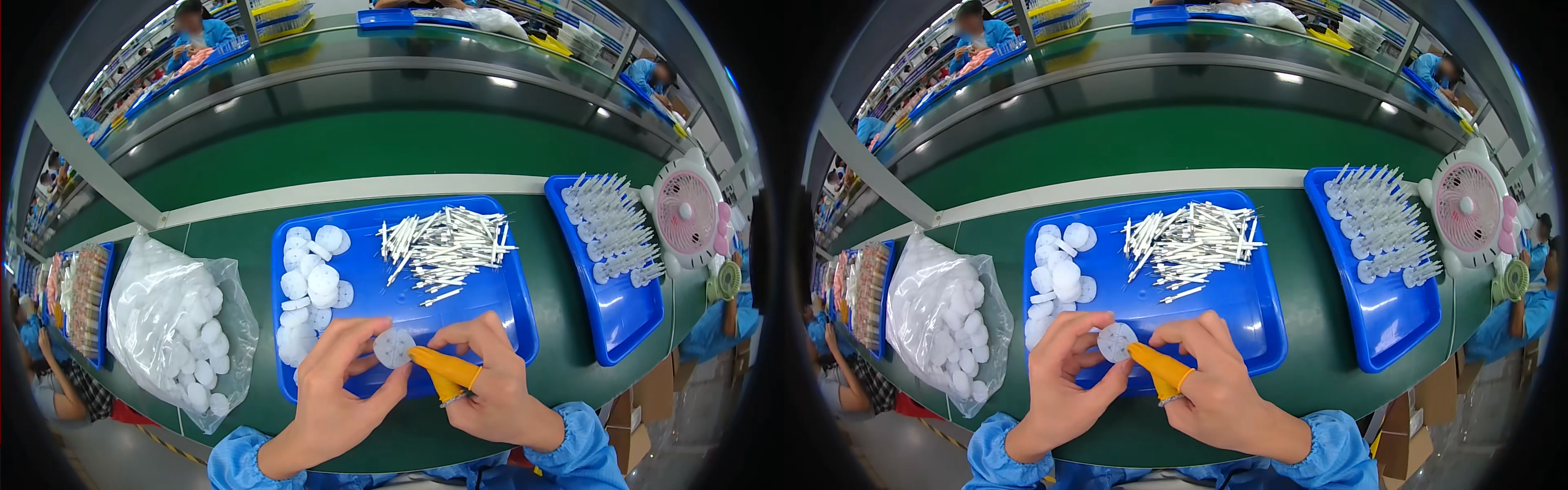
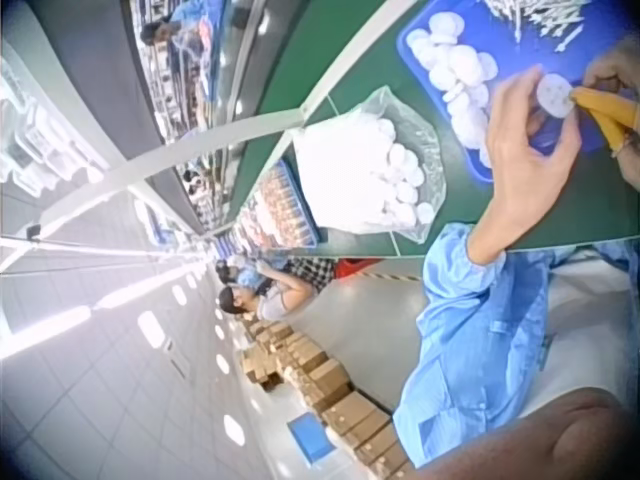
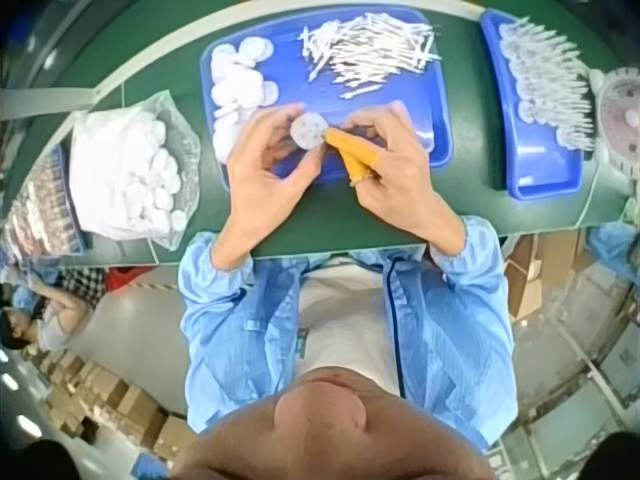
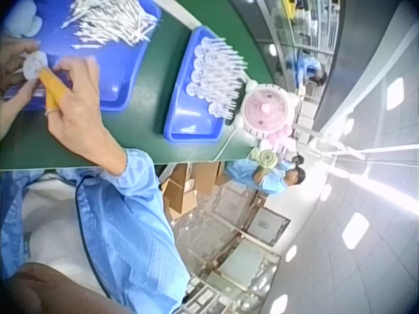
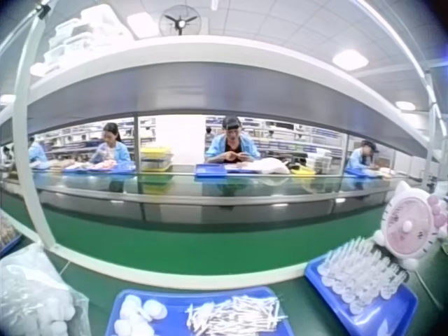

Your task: The person inserts white plastic rods into white circular bases using a yellow tool. They pick up a base, insert a rod, and place the assembled unit into a blue tray. The process is repeated continuously throughout the clip.

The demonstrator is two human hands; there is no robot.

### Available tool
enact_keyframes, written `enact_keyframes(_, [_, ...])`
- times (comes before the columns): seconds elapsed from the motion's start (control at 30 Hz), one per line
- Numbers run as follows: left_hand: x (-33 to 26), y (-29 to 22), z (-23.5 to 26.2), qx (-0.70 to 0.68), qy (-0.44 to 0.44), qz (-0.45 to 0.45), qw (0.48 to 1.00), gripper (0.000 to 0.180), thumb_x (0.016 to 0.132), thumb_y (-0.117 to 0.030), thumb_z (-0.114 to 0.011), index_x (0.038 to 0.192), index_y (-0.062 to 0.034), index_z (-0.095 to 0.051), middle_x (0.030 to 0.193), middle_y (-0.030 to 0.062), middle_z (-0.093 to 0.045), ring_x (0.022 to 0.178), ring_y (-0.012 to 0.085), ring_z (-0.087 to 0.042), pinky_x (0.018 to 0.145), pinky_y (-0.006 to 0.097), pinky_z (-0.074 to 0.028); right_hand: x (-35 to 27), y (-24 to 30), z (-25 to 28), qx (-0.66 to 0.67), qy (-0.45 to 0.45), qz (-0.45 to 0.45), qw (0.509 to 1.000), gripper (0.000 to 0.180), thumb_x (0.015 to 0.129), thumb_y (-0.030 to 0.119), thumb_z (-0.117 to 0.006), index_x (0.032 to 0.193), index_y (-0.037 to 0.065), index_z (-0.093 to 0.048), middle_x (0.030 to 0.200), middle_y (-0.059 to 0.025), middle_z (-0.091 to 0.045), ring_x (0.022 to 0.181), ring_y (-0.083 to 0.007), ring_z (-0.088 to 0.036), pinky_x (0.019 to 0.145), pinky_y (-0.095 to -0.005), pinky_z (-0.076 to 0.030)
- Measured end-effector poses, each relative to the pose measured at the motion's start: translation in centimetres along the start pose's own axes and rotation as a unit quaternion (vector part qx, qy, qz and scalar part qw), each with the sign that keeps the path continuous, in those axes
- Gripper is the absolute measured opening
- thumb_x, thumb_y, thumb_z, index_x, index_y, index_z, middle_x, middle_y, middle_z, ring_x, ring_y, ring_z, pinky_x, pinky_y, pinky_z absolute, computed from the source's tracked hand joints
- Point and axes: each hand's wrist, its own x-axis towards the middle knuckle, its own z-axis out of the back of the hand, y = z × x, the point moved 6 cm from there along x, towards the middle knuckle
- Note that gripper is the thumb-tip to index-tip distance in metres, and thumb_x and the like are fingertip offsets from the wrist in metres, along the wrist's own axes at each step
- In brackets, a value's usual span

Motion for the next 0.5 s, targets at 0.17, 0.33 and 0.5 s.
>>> enact_keyframes(0.17, [-0.11, 0.03, -0.02, 0.011, 0.003, 0.0, 1.0, 0.054, 0.083, 0.001, -0.086, 0.134, -0.0017, -0.067, 0.124, 0.0122, -0.066, 0.108, 0.0241, -0.076, 0.086, 0.035, -0.067, 0.39, 0.27, -0.25, 0.013, 0.008, -0.006, 1.0, 0.054, 0.062, -0.007, -0.072, 0.116, -0.003, -0.079, 0.118, -0.0117, -0.064, 0.094, -0.0304, -0.055, 0.078, -0.0379, -0.05])
enact_keyframes(0.33, [-0.09, -0.04, -0.21, 0.016, 0.004, -0.01, 1.0, 0.055, 0.082, 0.001, -0.086, 0.133, -0.0013, -0.066, 0.124, 0.0125, -0.067, 0.108, 0.0248, -0.076, 0.086, 0.036, -0.067, -0.19, -0.04, -0.04, 0.007, -0.021, -0.04, 0.999, 0.054, 0.062, -0.008, -0.071, 0.115, -0.003, -0.079, 0.117, -0.0116, -0.064, 0.094, -0.0305, -0.054, 0.077, -0.0378, -0.05])
enact_keyframes(0.5, [-0.2, -0.01, -0.13, 0.016, 0.009, -0.005, 1.0, 0.056, 0.082, 0.001, -0.086, 0.134, -0.0009, -0.065, 0.123, 0.0127, -0.067, 0.108, 0.0254, -0.076, 0.086, 0.036, -0.067, 0.08, 0.3, -0.45, 0.02, 0.019, -0.008, 1.0, 0.054, 0.061, -0.008, -0.07, 0.114, -0.004, -0.079, 0.115, -0.0119, -0.063, 0.094, -0.0309, -0.054, 0.076, -0.0398, -0.049])
